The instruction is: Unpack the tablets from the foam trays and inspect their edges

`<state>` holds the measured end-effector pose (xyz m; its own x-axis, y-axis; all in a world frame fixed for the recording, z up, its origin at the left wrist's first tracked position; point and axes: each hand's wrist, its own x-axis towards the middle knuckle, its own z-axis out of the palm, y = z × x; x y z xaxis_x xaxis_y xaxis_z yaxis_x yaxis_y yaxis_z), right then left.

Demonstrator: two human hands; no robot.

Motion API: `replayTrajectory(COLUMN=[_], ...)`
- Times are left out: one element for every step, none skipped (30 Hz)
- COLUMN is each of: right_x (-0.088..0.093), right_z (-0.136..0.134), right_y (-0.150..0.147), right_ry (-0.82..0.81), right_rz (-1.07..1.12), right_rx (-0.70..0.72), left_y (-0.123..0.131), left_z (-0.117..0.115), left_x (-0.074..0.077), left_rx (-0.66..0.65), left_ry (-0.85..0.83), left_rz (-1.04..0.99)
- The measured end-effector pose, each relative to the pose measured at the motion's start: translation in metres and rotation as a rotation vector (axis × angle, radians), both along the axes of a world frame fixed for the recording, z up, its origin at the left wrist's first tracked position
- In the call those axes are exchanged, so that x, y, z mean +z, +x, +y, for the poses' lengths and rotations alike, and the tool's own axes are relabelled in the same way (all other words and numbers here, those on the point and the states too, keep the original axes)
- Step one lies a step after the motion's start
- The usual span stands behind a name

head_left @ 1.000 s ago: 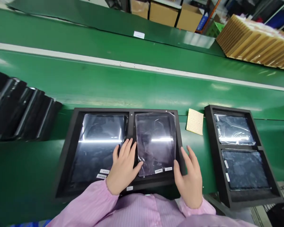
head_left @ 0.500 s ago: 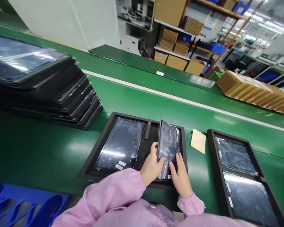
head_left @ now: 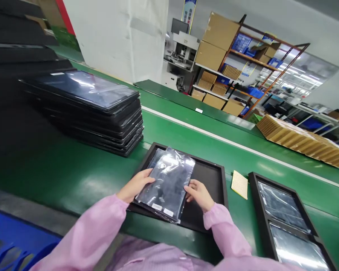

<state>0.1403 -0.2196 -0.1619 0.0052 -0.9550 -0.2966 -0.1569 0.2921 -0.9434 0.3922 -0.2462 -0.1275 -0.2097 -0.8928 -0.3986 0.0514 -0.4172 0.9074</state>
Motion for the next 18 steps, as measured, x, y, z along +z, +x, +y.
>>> replayTrajectory(right_x=[-0.003, -0.005, -0.007, -0.008, -0.008, -0.008, -0.008, -0.007, -0.007, -0.006, -0.006, -0.006, -0.006, -0.006, -0.006, -0.006, -0.007, -0.008], right_z=[-0.009, -0.018, -0.026, -0.033, -0.038, -0.042, -0.044, -0.045, -0.046, -0.046, -0.045, -0.044, -0.044, -0.043, -0.042, -0.042, -0.041, -0.041], right_y=[0.009, 0.016, 0.021, 0.025, 0.026, 0.027, 0.026, 0.025, 0.023, 0.021, 0.02, 0.019, 0.019, 0.02, 0.022, 0.024, 0.026, 0.028], right_ry=[0.013, 0.025, 0.036, 0.047, 0.058, 0.07, 0.079, 0.084, 0.084, 0.077, 0.066, 0.053, 0.04, 0.028, 0.018, 0.008, -0.001, -0.008], right_rz=[0.015, 0.034, 0.058, 0.086, 0.117, 0.152, 0.189, 0.229, 0.272, 0.315, 0.358, 0.398, 0.434, 0.464, 0.489, 0.507, 0.521, 0.529], right_rx=[0.029, 0.053, 0.075, 0.096, 0.116, 0.134, 0.151, 0.165, 0.174, 0.179, 0.182, 0.182, 0.181, 0.178, 0.175, 0.169, 0.161, 0.152], left_y=[0.008, 0.013, 0.015, 0.015, 0.014, 0.011, 0.008, 0.005, 0.002, 0.0, -0.002, -0.003, -0.004, -0.004, -0.003, -0.002, -0.001, 0.0], left_z=[-0.003, -0.006, -0.009, -0.01, -0.012, -0.012, -0.013, -0.012, -0.012, -0.011, -0.011, -0.01, -0.01, -0.011, -0.012, -0.013, -0.015, -0.018], left_x=[0.0, -0.001, -0.003, -0.006, -0.009, -0.011, -0.014, -0.015, -0.016, -0.016, -0.016, -0.015, -0.015, -0.014, -0.014, -0.015, -0.015, -0.015], left_rx=[0.017, 0.033, 0.043, 0.047, 0.044, 0.035, 0.025, 0.015, 0.005, -0.002, -0.011, -0.018, -0.026, -0.032, -0.031, -0.017, 0.007, 0.039], left_ry=[0.002, -0.007, -0.035, -0.075, -0.12, -0.157, -0.181, -0.19, -0.187, -0.181, -0.18, -0.183, -0.18, -0.166, -0.148, -0.129, -0.125, -0.126], left_rz=[-0.113, -0.228, -0.348, -0.461, -0.556, -0.63, -0.687, -0.724, -0.743, -0.752, -0.764, -0.777, -0.788, -0.793, -0.788, -0.772, -0.742, -0.69])
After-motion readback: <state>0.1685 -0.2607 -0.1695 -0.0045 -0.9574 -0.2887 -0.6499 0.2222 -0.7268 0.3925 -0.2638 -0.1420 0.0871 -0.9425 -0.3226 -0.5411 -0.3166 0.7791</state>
